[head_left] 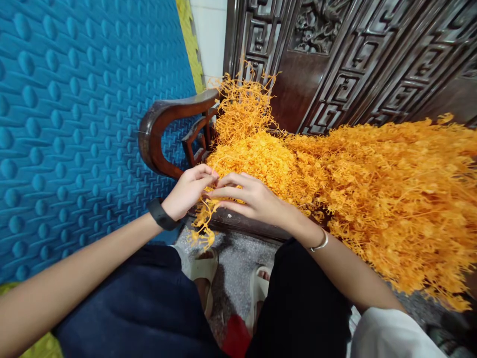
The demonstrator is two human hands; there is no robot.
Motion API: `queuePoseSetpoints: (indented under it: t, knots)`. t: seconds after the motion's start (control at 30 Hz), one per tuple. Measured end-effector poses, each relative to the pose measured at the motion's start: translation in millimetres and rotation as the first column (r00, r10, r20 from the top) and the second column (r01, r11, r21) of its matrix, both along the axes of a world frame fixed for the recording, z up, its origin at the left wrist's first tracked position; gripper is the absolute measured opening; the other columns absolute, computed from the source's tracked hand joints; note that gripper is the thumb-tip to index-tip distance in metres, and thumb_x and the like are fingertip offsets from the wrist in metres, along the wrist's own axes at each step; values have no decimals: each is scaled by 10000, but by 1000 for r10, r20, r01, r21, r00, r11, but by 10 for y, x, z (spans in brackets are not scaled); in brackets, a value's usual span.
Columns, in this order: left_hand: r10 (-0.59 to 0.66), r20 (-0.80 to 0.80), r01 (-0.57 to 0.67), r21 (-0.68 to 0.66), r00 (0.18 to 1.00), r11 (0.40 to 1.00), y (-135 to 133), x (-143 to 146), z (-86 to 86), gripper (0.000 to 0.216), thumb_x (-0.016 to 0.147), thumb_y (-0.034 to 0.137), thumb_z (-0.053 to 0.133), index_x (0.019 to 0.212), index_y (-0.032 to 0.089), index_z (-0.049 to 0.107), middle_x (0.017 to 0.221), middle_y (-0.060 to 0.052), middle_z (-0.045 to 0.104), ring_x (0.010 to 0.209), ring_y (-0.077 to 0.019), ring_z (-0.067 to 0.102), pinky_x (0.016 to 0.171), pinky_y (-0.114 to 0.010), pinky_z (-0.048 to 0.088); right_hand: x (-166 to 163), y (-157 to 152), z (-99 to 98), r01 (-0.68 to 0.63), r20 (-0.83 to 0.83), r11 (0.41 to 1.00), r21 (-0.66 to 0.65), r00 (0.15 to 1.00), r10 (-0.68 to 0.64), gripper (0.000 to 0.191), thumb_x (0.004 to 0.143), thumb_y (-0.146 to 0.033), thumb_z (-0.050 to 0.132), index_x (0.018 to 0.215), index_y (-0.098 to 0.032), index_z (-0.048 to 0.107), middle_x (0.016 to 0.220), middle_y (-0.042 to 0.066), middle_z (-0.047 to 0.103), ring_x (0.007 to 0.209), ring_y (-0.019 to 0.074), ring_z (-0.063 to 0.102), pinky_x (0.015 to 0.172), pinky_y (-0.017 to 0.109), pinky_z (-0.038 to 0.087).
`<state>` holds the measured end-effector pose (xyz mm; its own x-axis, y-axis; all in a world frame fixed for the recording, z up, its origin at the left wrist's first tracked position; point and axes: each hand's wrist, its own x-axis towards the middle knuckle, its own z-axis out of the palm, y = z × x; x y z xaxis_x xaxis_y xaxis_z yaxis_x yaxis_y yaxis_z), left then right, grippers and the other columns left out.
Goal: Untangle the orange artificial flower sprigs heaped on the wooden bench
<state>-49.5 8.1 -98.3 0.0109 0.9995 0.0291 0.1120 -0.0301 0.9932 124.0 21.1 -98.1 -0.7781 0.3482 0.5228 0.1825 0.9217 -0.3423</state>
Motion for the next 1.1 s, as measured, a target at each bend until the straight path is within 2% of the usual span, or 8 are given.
queuePoseSetpoints:
  t: [0.07,0.2,0.33,0.47,0.67,0.83,0.97,1.1]
  knots:
    - [-15,5,16,-29,1000,999,-13,9,13,158,683,288,587,672,156,500,637,35,557,564,-90,509,541,-212,382,-20,-1,-12,19,-85,999,-32,996,-22,153,890,-285,483,935,-201,602,965,58,592,928,152,555,848,323,451]
    - [-150,10,151,-53,989,987,-47,18,45,247,765,393,555,695,167,482,585,42,529,488,-86,484,480,-212,360,-15,-19,22,0,-219,975,-223,974,-50,91,887,-250,483,843,-190,535,836,26,575,811,122,555,775,284,458]
    - [-242,55,240,40,969,970,-69,-7,67,278,780,428,563,724,161,511,671,34,532,619,-87,510,591,-211,400,-29,-28,22,6,-233,948,-319,969,-85,70,887,-218,464,827,-190,488,796,6,556,749,99,536,729,255,443]
    - [-370,95,375,-33,924,927,-79,-31,76,248,722,322,640,883,173,524,759,36,565,710,-95,540,686,-225,412,-30,-16,-6,44,-275,938,-343,950,-145,68,882,-221,469,820,-192,474,780,-1,531,736,93,517,704,242,430]
    - [-350,28,351,-18,936,936,-61,-5,37,163,743,244,577,866,155,517,772,21,561,697,-95,532,683,-235,421,-27,35,-49,15,-279,903,-429,949,-148,161,831,-283,565,956,-195,516,857,13,557,783,111,540,727,268,444]
    - [-413,-44,412,-23,910,911,-59,-29,10,167,753,274,581,842,154,504,730,24,566,671,-95,535,656,-231,418,-31,112,-53,11,-250,922,-386,961,-116,132,804,-315,615,800,-183,607,764,-4,568,736,109,514,710,279,415]
    - [-457,-168,447,-94,873,889,-75,-54,26,204,799,352,526,781,149,532,597,35,551,574,-99,525,609,-240,404,3,158,-42,57,-345,897,-439,911,-227,174,803,-322,612,721,-173,578,733,-4,556,726,107,513,689,275,408]
    - [-441,-217,423,-128,871,897,-97,-23,61,254,826,312,447,656,146,538,495,43,505,476,-79,463,527,-218,363,-31,126,-67,60,-361,838,-542,884,-296,181,797,-309,610,713,-172,527,678,-16,541,636,96,530,635,270,427]
